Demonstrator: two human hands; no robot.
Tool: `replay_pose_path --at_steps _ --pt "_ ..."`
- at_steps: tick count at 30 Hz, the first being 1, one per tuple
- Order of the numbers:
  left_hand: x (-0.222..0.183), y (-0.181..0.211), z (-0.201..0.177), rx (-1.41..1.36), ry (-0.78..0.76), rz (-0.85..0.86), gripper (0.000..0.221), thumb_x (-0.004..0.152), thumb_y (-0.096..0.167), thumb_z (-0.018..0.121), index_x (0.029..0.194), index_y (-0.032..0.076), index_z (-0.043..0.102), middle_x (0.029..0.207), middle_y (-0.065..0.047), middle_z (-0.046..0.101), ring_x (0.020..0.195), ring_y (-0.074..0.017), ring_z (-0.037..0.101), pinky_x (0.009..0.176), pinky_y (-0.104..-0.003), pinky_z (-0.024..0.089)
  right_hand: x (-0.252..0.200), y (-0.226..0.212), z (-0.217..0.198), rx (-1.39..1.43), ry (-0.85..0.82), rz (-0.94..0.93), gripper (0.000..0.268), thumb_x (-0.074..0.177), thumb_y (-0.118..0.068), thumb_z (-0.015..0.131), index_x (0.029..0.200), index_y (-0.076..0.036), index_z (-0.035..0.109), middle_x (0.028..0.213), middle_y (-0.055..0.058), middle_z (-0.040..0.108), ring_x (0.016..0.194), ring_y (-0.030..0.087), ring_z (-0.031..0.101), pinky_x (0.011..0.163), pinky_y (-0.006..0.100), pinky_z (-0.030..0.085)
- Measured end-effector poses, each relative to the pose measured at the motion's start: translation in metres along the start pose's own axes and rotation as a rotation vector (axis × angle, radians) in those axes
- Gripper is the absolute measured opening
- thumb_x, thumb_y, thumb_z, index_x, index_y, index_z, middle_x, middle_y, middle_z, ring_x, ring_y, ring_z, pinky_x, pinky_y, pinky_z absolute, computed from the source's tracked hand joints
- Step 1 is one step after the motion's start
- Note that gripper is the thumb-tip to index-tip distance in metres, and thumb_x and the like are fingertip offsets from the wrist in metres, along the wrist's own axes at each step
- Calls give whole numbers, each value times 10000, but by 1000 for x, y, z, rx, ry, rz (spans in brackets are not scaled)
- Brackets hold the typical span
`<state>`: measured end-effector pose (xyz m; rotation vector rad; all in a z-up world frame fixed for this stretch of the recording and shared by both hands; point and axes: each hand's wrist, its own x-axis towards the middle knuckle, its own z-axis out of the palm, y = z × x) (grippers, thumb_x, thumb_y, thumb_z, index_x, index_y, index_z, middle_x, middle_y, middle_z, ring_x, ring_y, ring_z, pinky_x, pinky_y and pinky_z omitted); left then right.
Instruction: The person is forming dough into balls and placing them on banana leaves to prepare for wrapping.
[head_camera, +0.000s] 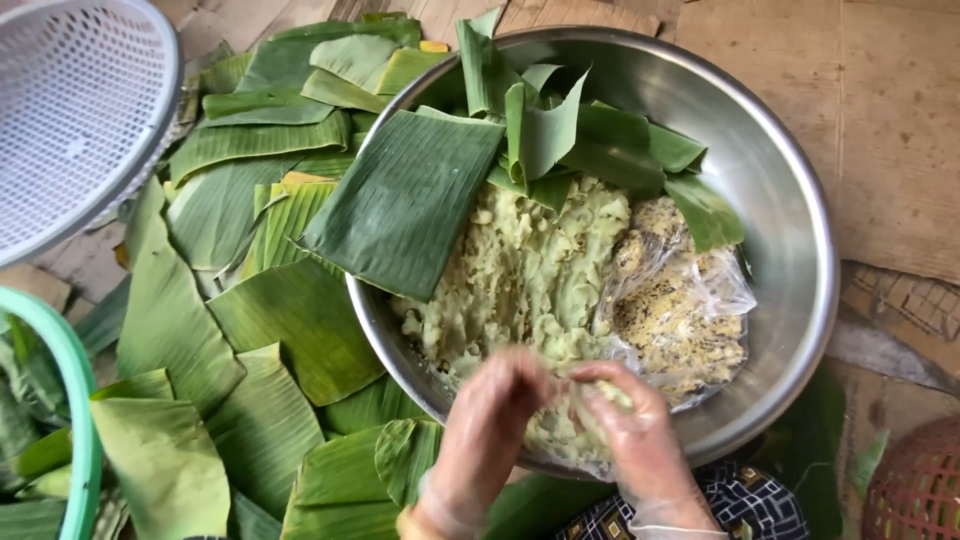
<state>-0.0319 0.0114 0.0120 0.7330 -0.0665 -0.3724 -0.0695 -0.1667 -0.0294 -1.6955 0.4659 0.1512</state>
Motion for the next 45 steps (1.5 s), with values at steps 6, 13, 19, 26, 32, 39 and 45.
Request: replay_pose_path --at_steps 6,13,19,26,32,39,45 --pt "-89 -17 -34 1154 -149 -306 147 852 189 665 948 95 725 1165 -96 703 1048 -247 730 921 -387 623 -5 -49 9 -32 6 -2 629 883 7 472 1471 -217 494 1516 17 575 1377 189 546 1152 431 438" --pt "-95 -84 -37 1697 -44 -366 374 736 342 783 1104 280 763 991 -44 756 879 -337 692 776 -429 555 -3 -28 5 301 -28 -59 592 818 143 525 1254 -210 714 1159 7 740 940 203 721 992 394 619" --pt "-124 -20 -27 1653 188 -102 211 663 140 832 840 236 769 1010 106 780 918 -137 753 815 -293 617 -2 -20 5 441 -120 -43 285 766 -212 783 1041 -150 737 1476 73 647 1167 233 684 1005 375 577" --pt "-156 -19 -102 459 670 -257 165 852 -36 660 1016 -48 649 958 -203 651 903 -312 614 843 -424 496 -6 -23 2 361 -47 36 215 944 -30 656 1087 -144 767 915 76 762 584 135 576 474 256 500" --pt "-132 14 -59 37 768 -340 567 737 -16 582 1300 -85 594 1192 -305 627 1143 -487 565 1006 -640 398 -10 -38 4 277 -70 104 295 925 -12 632 1173 -135 737 1095 113 781 849 218 732 766 332 652" --pt "-139 -12 -96 204 722 -450 612 703 -30 748 1289 -147 615 1092 -326 717 1054 -442 681 1053 -581 487 -5 -29 5 270 -71 65 256 903 -51 634 1117 -150 734 1354 76 719 965 206 731 814 365 667" --pt "-123 1 -82 195 72 -172 654 779 51 673 1409 -74 546 1327 -254 706 1238 -345 662 1077 -495 463 -6 -25 5 234 -14 -98 270 902 -96 625 1132 -199 721 1164 21 774 1232 242 673 1088 494 557"
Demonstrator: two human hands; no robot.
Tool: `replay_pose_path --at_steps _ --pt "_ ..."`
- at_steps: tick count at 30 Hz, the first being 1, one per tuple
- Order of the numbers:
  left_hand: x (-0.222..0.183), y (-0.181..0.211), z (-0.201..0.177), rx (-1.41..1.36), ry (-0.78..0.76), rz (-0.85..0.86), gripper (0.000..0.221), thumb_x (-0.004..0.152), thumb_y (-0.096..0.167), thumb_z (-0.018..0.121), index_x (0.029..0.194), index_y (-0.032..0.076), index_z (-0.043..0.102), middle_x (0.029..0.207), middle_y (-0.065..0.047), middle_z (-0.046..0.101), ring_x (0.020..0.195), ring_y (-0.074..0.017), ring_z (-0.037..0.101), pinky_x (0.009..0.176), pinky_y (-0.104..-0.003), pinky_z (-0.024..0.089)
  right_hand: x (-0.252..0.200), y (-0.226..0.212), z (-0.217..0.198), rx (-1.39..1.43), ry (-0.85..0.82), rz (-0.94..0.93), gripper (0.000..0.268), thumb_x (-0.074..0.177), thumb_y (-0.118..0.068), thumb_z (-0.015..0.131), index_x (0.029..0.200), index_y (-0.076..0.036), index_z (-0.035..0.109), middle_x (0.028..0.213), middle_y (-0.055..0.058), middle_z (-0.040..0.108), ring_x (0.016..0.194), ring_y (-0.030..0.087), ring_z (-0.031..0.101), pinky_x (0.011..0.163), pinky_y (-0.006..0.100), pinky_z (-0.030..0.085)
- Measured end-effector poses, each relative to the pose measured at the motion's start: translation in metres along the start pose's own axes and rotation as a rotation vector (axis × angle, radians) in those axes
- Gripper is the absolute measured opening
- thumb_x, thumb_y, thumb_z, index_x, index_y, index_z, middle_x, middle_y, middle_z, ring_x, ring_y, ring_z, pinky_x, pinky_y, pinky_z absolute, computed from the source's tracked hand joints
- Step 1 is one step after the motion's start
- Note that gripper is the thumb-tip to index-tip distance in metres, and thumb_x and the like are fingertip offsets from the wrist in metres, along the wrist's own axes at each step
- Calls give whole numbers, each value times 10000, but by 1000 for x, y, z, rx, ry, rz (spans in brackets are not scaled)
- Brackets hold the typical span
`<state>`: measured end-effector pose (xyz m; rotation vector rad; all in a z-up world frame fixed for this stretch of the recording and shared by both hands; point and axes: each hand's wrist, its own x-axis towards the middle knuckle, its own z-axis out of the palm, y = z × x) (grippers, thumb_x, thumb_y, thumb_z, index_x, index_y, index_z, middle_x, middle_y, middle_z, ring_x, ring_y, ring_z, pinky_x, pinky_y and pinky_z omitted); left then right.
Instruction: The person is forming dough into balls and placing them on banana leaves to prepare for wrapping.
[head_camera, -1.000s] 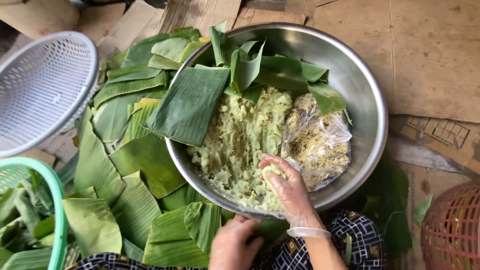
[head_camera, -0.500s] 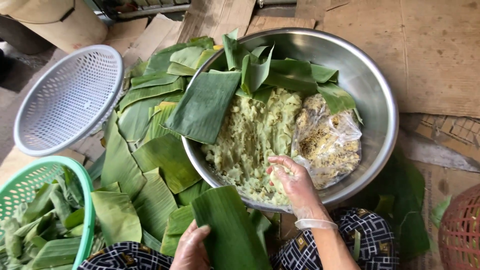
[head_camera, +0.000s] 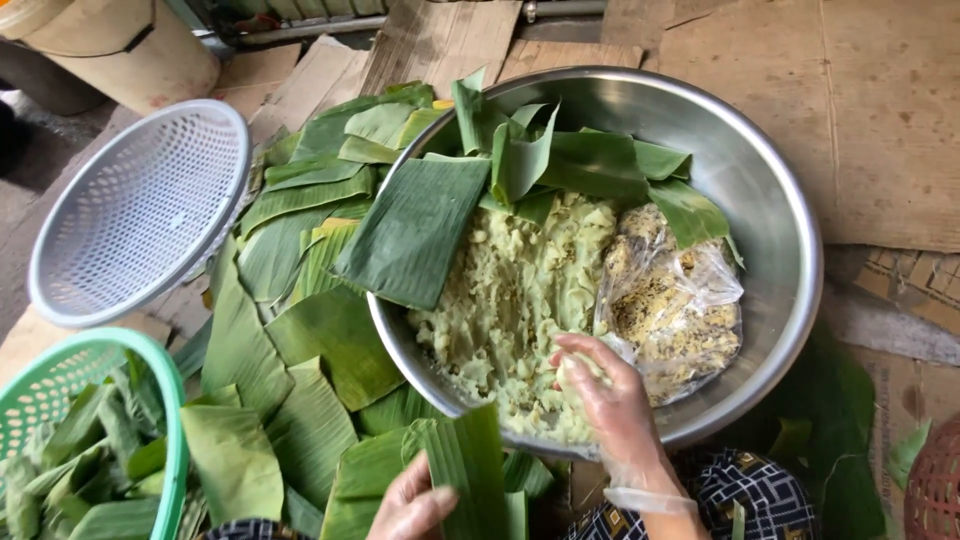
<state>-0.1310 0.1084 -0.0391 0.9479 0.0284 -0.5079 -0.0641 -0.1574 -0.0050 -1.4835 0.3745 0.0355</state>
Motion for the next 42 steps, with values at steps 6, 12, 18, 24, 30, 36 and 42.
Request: replay_pose_path --at_steps 6,12,18,24,30,36,42 --pt "99 63 114 123 310 -134 401 850 23 630 1245 -42 658 1048 -194 687 934 -266 607 847 -369 464 -45 -39 1 402 -127 -237 279 938 -190 610 1169 -54 685 955 163 730 725 243 715 545 366 679" --pt "108 55 82 -231 145 -288 496 852 136 645 1311 -48 612 1080 -227 658 943 -329 623 854 -524 508 -15 -15 19 381 44 137 305 923 -77 572 1194 3 687 1088 166 703 900 285 680 773 451 599" --pt "109 52 53 -354 248 -190 465 859 73 628 1278 -129 633 1157 -292 700 996 -372 654 895 -476 512 -16 -19 44 18 87 -137 412 842 -63 503 1212 -12 677 991 150 761 908 234 734 856 377 610" --pt "106 102 98 -61 171 -257 507 824 554 502 1040 125 662 1175 -231 721 1107 -423 644 947 -549 468 10 8 63 -399 -65 -505 461 982 -85 470 1433 -178 495 1612 212 366 1510 374 322 1146 550 403" --pt "135 25 50 -160 468 -148 599 993 352 377 1485 60 554 1545 -166 586 1432 -281 523 1193 -468 372 15 -17 66 -787 -468 -157 885 909 -536 559 1594 -209 104 1719 124 -76 1576 342 -108 1159 698 45" --pt "146 29 74 -341 528 -243 534 994 301 457 1403 -2 623 1477 -182 645 1361 -270 568 1188 -425 390 26 37 45 -1074 -216 -607 730 825 -51 616 1521 -115 405 1570 101 462 1524 370 239 1174 692 95" --pt "145 30 67 -272 611 -345 688 946 465 492 1467 23 574 1586 -160 538 1478 -299 469 1238 -465 300 19 58 44 -1895 -53 -975 1379 454 -535 552 1605 -22 -6 1708 206 -47 1555 421 -36 1172 630 28"
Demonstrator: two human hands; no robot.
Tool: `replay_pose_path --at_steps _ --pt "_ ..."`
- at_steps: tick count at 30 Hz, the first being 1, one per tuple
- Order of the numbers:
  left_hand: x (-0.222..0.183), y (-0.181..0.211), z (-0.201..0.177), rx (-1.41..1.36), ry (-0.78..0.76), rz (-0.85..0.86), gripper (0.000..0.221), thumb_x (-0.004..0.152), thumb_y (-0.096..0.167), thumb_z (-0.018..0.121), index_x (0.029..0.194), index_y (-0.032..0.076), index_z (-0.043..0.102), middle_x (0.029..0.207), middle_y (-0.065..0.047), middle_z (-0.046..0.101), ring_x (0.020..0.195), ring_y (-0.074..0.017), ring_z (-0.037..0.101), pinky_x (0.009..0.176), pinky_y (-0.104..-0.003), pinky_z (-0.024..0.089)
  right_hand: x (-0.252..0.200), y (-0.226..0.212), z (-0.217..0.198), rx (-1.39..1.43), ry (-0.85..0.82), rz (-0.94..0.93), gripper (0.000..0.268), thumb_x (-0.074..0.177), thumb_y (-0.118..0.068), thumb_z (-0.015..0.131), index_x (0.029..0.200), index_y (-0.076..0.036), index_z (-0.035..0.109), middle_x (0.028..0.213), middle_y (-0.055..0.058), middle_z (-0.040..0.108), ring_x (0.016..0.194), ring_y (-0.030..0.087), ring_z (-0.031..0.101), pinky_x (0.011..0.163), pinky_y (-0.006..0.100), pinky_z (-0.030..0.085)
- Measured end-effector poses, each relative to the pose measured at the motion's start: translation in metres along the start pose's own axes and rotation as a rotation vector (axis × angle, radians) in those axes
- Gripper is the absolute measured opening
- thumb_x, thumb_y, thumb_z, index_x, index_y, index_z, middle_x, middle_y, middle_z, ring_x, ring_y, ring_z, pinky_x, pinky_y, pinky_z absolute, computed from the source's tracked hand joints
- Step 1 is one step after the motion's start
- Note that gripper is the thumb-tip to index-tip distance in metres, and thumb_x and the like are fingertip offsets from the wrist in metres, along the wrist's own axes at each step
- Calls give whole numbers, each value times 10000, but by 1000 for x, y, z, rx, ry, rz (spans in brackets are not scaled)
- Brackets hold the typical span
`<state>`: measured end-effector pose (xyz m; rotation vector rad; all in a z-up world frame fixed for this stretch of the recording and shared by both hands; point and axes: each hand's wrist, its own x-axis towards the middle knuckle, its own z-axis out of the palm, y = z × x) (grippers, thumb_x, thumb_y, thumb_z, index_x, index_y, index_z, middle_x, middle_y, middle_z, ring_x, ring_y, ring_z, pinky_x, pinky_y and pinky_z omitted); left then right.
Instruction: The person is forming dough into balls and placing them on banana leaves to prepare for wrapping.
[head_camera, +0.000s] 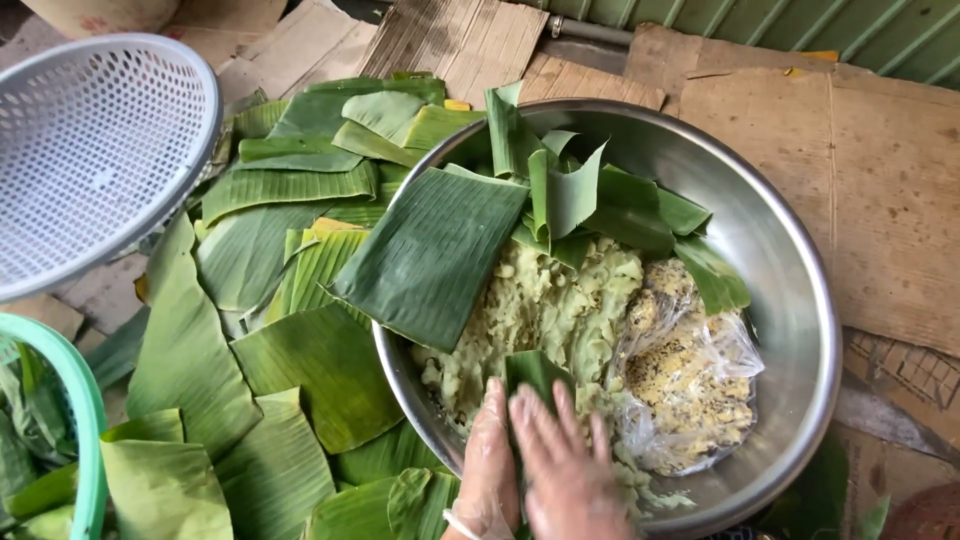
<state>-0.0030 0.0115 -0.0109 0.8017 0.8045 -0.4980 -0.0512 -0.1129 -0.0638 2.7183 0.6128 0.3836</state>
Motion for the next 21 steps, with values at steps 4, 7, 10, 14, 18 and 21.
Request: replay_pose_path --at_steps 4,7,10,14,18,21 --pt "-24 17 17 -104 -23 3 522 1027 321 448 1288 -78 658 1245 -205 705 1113 -273 643 1023 -392 504 -24 -6 1 -73 -64 24 1451 343 -620 507 1641 -163 45 1752 151 -44 1548 418 -10 1152 670 23" --pt "-21 16 9 -50 3 -31 635 990 406 424 1453 5 592 1357 -235 659 1205 -351 620 1063 -478 461 -34 4 -14 1066 -4 116 1204 565 51 769 1596 -84 163 1690 199 173 1558 379 180 1247 571 161" --pt "-22 13 7 72 -8 18 741 934 536 405 1569 154 418 1643 -94 455 1504 -304 430 1235 -494 316 -62 -17 24 337 -148 44 1364 548 -433 771 1569 -134 -82 1665 110 -280 1507 414 -243 1045 802 -49" --pt "-34 17 18 81 -38 26 579 1024 397 386 1286 -33 671 1168 -184 722 1035 -265 676 949 -388 556 -50 -27 9 176 72 84 895 633 -246 618 1477 -149 334 1738 91 37 1573 424 23 1105 826 91" --pt "-20 7 7 115 -95 48 584 987 472 427 1263 44 713 1058 -132 693 975 -270 625 934 -455 444 -5 38 -43 843 -695 -35 746 861 -31 641 1536 -162 352 1694 100 81 1500 413 67 1136 732 65" --pt "-26 23 5 -84 -78 -28 764 858 499 497 1434 8 595 1343 -241 580 1104 -382 544 929 -531 450 15 75 -115 1633 -351 793 624 901 -293 463 1522 -229 446 1678 -43 387 1555 161 321 1206 469 263"
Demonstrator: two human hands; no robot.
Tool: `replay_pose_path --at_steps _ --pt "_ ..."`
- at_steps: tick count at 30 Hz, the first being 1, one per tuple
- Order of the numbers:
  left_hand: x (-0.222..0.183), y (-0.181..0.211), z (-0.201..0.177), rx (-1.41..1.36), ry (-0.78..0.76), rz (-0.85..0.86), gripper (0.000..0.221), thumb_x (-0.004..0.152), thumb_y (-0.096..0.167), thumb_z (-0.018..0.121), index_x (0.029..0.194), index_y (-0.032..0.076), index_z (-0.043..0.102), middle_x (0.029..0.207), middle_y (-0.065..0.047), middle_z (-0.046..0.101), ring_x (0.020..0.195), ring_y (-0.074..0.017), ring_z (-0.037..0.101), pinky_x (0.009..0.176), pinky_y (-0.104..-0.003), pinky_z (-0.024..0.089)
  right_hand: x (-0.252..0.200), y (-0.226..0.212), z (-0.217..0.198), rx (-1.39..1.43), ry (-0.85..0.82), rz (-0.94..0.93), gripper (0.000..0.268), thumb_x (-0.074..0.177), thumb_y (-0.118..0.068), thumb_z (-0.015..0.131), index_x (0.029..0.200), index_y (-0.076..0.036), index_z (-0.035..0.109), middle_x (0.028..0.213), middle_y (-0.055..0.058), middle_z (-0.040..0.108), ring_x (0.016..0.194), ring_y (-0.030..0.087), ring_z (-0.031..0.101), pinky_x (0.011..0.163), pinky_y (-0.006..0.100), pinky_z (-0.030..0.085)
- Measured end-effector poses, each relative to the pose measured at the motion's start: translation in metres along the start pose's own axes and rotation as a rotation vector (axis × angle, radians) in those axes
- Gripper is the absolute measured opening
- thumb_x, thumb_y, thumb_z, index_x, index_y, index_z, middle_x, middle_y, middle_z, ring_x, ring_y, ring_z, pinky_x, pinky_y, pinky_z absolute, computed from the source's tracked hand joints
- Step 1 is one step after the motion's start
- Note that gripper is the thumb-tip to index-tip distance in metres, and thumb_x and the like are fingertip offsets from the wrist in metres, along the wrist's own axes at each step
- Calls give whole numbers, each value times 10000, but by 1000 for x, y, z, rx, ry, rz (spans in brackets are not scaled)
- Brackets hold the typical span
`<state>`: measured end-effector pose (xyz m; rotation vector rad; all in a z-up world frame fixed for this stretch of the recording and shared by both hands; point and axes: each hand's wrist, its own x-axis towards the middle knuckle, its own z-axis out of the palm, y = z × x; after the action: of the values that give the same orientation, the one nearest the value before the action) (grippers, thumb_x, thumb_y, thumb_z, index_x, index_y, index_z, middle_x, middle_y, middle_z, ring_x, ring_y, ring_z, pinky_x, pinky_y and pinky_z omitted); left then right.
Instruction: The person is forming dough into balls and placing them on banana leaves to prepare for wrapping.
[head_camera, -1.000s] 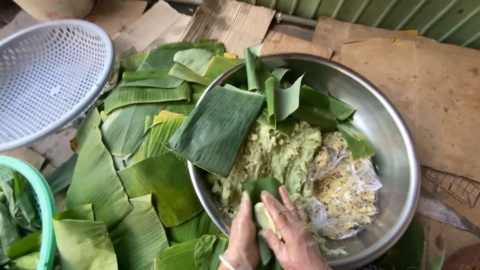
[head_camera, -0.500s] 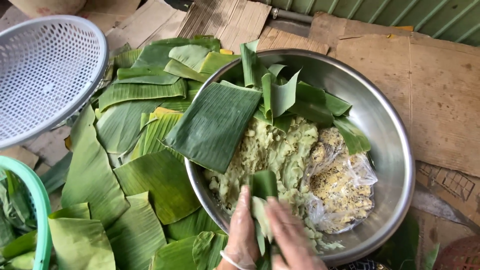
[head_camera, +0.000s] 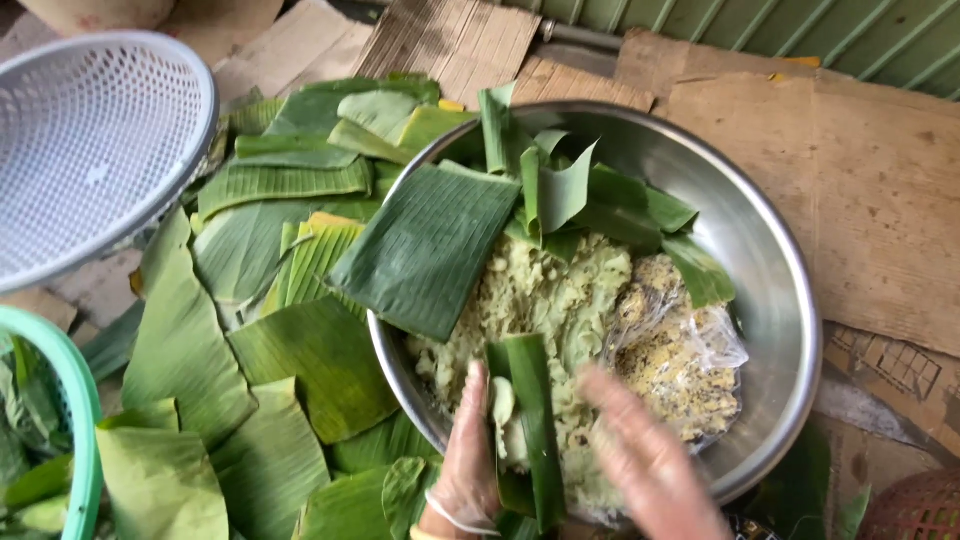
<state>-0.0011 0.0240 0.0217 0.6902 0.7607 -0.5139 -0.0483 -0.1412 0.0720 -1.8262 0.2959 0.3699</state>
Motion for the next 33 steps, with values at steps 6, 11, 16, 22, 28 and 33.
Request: replay_pose_path --at_steps 6,11,16,22,28,33 --pt "13 -18 -12 25 -221 175 433 877 316 692 1082 -63 721 984 -181 718 868 -261 645 817 -399 529 21 40 31 375 -34 351 843 707 -269 777 1504 -142 535 1439 152 722 1281 320 694 1089 531 535" --pt "22 -9 -17 52 -96 299 432 831 522 661 835 94 598 787 -78 616 697 -248 585 721 -412 465 36 41 11 166 209 200 353 806 -76 734 1157 -40 738 1058 166 795 937 282 760 865 418 659" --pt "38 3 -32 -216 -178 513 569 1087 525 403 694 133 529 533 -20 524 397 -158 495 428 -293 413 63 40 11 -830 -433 324 672 897 -270 694 1506 -254 409 1543 -45 472 1363 130 514 1184 321 428" --pt "26 12 -12 -239 46 325 618 992 471 424 1335 -10 606 1195 -181 652 1028 -284 598 954 -442 467 82 71 28 -1022 -642 198 293 831 63 518 1021 -36 718 861 77 720 614 159 658 573 230 615" --pt "10 20 3 -270 14 286 606 1023 430 389 1377 -19 591 1253 -197 650 1046 -277 587 945 -418 460 59 33 27 -882 -635 450 216 891 55 553 1024 -19 707 776 71 661 520 88 555 442 151 507" --pt "3 23 3 -184 77 240 670 972 439 388 1416 -21 588 1293 -236 666 1083 -319 610 960 -435 477 23 15 -5 -785 -610 137 178 958 -292 640 1070 -219 759 1159 -82 751 1185 90 672 1109 287 493"
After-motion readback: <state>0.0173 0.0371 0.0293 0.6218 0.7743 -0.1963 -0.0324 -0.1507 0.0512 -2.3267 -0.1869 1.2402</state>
